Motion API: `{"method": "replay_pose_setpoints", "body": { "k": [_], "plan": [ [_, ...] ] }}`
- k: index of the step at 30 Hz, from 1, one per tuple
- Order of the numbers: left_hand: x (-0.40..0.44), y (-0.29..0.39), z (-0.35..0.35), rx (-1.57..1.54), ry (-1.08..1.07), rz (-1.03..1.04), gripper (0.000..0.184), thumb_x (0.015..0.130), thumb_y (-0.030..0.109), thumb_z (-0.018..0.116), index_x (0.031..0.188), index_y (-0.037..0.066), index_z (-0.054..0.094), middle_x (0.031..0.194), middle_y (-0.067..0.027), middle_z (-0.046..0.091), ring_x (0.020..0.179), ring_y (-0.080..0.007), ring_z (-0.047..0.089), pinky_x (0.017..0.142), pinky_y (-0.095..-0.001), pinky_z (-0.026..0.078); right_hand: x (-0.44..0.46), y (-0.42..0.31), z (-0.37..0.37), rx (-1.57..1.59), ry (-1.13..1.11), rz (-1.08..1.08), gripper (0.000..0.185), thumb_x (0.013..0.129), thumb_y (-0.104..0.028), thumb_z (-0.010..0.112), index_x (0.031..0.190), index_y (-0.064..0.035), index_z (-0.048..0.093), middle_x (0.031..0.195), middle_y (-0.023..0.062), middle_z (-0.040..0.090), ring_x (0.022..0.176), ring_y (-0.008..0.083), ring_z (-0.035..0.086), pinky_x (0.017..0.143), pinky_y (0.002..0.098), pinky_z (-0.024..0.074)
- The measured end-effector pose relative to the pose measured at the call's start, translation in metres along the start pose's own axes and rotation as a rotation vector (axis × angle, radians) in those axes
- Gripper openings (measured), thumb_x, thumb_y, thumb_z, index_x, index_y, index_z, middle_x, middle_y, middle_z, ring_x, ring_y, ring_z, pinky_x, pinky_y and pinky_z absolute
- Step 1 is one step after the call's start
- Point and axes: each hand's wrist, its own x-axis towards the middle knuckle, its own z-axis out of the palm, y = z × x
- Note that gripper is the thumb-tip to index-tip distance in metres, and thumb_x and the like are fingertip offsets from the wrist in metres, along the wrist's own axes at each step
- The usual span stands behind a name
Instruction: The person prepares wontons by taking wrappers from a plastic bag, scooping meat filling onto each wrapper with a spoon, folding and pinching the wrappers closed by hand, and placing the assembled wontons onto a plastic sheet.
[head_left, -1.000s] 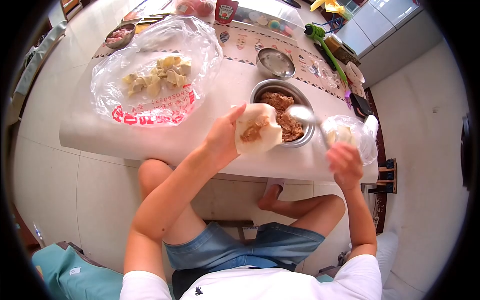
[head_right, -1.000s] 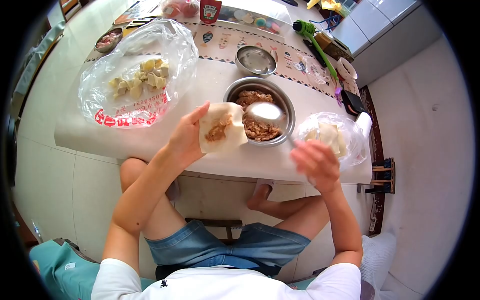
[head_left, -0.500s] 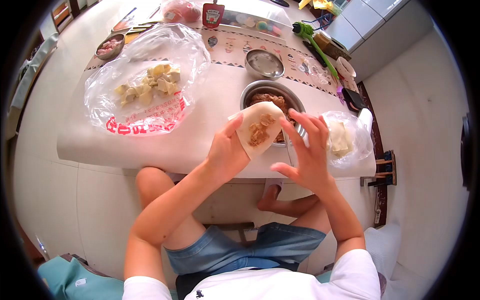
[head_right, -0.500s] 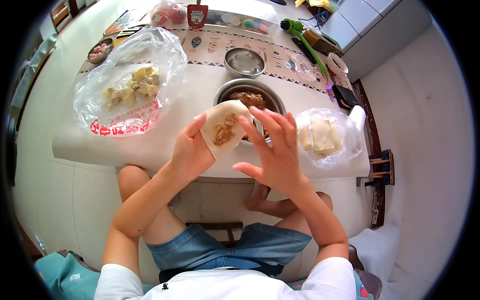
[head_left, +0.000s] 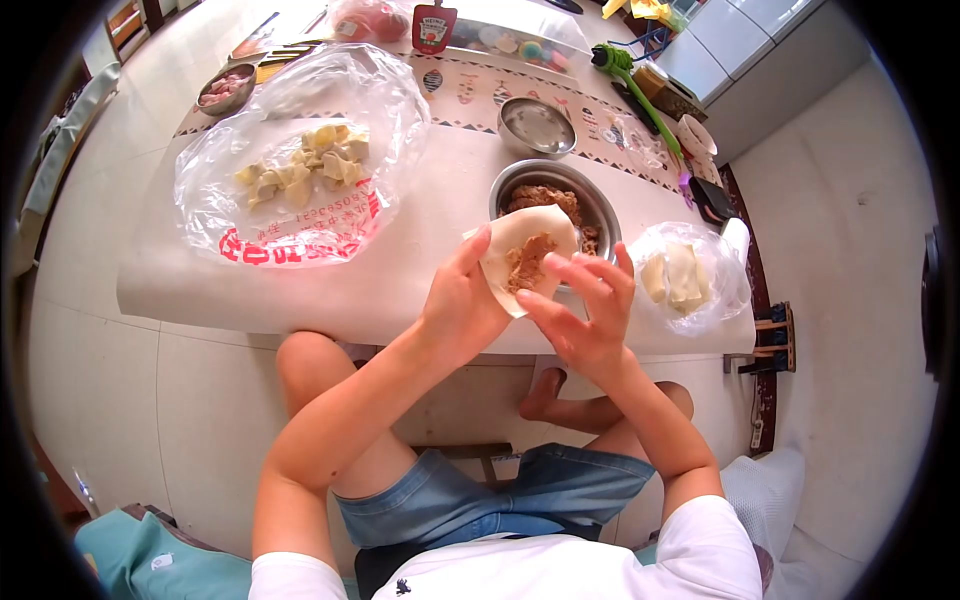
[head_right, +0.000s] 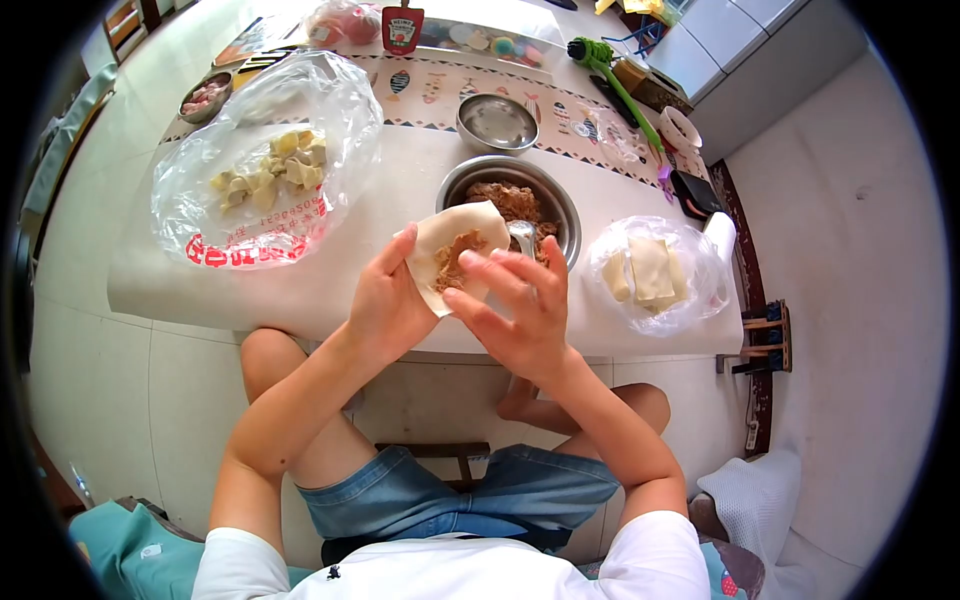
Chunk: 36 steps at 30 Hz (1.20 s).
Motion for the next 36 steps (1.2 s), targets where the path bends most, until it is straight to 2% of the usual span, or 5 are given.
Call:
{"method": "replay_pose_setpoints", "body": {
  "k": [8,18,30,33,36],
  "plan": [
    [0.004,-0.008,-0.008,-0.004,-0.143,0.019,0.038,0.096,0.022,0.036,0.130,0.003,0.037,0.124,-0.0089,0.050,0.116,-0.0175,0.048,0.099,-0.0352,0.039,0.025,0.006,0.001,0.250,-0.022,0.530,0.027,0.066,-0.011,0.072,0.090,-0.0126,0.059,0.127,0.0097,0.045,0.115,0.0312,0.039,0.096,0.0436,0.0320],
    [0.001,-0.009,-0.003,0.166,-0.019,0.098,0.040,0.089,0.003,0.046,0.128,-0.001,0.037,0.119,-0.0102,0.052,0.105,-0.0156,0.055,0.092,-0.0290,0.047,0.013,0.016,-0.008,-0.008,-0.109,0.169,0.019,0.070,-0.018,0.072,0.084,-0.0138,0.061,0.124,0.0064,0.049,0.113,0.0282,0.043,0.099,0.0464,0.0294],
    [0.006,-0.015,-0.011,0.346,0.031,0.155,0.040,0.089,0.021,0.058,0.121,0.001,0.047,0.116,-0.0080,0.055,0.110,-0.0145,0.051,0.097,-0.0308,0.043,0.007,-0.002,0.004,0.952,0.037,1.077,0.014,0.075,-0.008,0.069,0.080,-0.0036,0.057,0.096,0.0063,0.056,0.085,0.0223,0.057,0.072,0.0295,0.0464],
    [0.005,-0.014,-0.011,0.322,0.054,0.042,0.035,0.093,0.023,0.052,0.119,0.001,0.048,0.116,-0.0085,0.055,0.108,-0.0140,0.052,0.094,-0.0298,0.043,0.000,-0.003,0.010,0.850,0.171,0.941,0.016,0.073,-0.002,0.067,0.085,-0.0052,0.058,0.090,0.0042,0.055,0.073,0.0205,0.058,0.062,0.0265,0.0482],
    [0.007,-0.004,-0.013,0.180,0.055,-0.177,0.033,0.095,0.025,0.045,0.118,0.001,0.050,0.116,-0.0091,0.056,0.106,-0.0144,0.053,0.092,-0.0291,0.043,0.006,0.008,-0.006,0.170,0.059,0.319,0.022,0.069,0.001,0.068,0.088,-0.0071,0.060,0.087,0.0042,0.054,0.073,0.0211,0.058,0.061,0.0291,0.0496]
  ]
}}
